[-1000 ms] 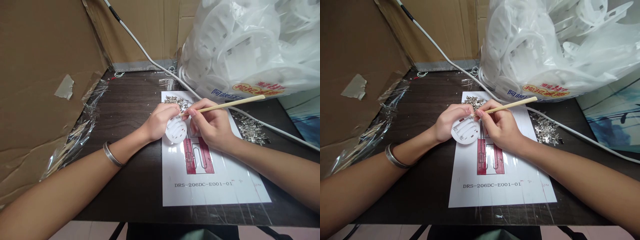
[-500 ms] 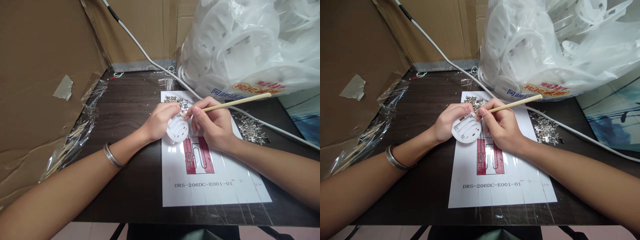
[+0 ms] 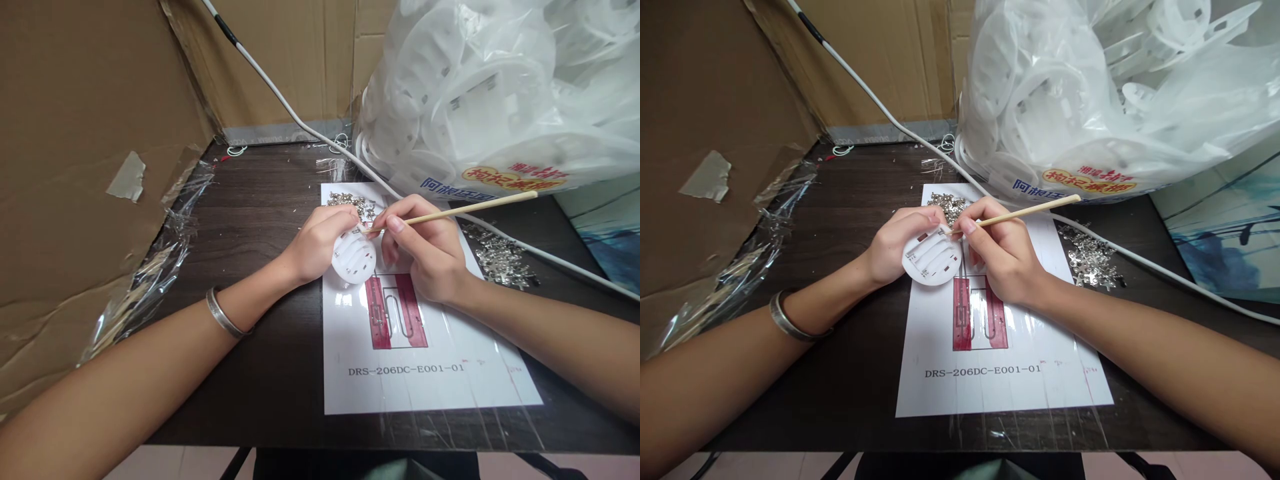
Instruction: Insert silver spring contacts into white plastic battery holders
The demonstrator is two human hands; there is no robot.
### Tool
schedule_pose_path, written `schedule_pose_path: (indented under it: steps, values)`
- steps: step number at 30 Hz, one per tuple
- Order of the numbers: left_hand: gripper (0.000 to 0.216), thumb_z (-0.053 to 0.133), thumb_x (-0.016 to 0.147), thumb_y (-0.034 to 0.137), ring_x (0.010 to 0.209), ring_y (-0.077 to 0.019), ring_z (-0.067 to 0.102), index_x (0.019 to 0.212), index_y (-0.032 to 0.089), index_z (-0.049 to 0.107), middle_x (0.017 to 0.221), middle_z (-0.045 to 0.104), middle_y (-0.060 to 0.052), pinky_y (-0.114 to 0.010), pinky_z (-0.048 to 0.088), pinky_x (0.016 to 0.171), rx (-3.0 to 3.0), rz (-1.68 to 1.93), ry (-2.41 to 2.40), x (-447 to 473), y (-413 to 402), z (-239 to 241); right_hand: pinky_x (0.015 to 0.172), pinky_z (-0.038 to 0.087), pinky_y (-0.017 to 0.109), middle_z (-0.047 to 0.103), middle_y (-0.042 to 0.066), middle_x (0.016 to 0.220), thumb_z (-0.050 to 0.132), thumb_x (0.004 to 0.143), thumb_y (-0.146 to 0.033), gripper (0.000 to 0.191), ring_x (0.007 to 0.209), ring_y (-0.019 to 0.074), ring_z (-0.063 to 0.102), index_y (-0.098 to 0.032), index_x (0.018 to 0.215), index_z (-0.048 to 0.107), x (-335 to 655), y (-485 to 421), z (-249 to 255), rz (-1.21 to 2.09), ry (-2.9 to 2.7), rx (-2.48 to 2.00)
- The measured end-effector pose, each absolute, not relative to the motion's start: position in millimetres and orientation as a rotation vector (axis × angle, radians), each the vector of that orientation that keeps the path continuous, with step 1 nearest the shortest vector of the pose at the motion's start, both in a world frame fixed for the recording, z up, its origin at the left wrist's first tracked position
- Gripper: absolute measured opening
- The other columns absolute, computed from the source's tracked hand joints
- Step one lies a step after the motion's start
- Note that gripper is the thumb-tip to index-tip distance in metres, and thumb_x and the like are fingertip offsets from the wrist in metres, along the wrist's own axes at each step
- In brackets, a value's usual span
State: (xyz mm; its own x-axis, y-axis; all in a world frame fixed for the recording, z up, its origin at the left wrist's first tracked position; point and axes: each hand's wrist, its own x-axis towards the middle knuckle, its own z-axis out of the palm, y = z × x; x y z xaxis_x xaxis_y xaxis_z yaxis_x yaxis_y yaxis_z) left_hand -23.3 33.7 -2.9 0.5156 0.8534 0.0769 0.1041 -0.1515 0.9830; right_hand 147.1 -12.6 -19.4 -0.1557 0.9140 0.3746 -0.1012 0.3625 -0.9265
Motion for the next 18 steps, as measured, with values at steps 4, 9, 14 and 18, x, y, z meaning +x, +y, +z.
schedule_pose_path:
  steps: [4,9,14,18]
  values:
    - [0.028,0.045,0.083,0.025,0.058,-0.0119,0.037,0.056,0.019,0.042,0.057,0.044,-0.001,-0.029,0.03,0.057,1.599,0.807,0.824,-23.5,33.1,-3.3,0.046,0.037,0.024,0.062,-0.003,0.071,0.06,0.099,-0.027,0.015,0.049,0.0075,0.051,-0.019,0.087,0.063,145.8,-12.0,-19.4,1.062,-1.423,-0.784]
    - [0.029,0.045,0.084,0.025,0.058,-0.0119,0.037,0.056,0.019,0.042,0.058,0.043,0.0,-0.03,0.03,0.057,1.608,0.799,0.822,-23.5,32.7,-3.4,0.045,0.039,0.024,0.063,-0.003,0.073,0.061,0.099,-0.029,0.016,0.049,0.0078,0.05,-0.02,0.086,0.062,146.7,-11.4,-20.6,1.071,-1.442,-0.819]
    - [0.029,0.045,0.085,0.024,0.057,-0.0117,0.036,0.056,0.018,0.043,0.058,0.042,0.0,-0.03,0.03,0.057,1.607,0.8,0.832,-23.8,32.4,-3.3,0.043,0.038,0.025,0.06,-0.003,0.068,0.062,0.098,-0.033,0.018,0.048,0.0087,0.05,-0.021,0.085,0.062,148.4,-10.9,-22.6,1.013,-1.5,-0.871]
    - [0.029,0.046,0.084,0.024,0.057,-0.0116,0.035,0.055,0.018,0.042,0.056,0.041,0.0,-0.029,0.029,0.056,1.596,0.798,0.83,-24.0,32.1,-3.5,0.04,0.035,0.024,0.057,-0.004,0.061,0.061,0.099,-0.032,0.02,0.044,0.0078,0.047,-0.021,0.083,0.061,146.6,-10.1,-21.7,1.005,-1.517,-0.888]
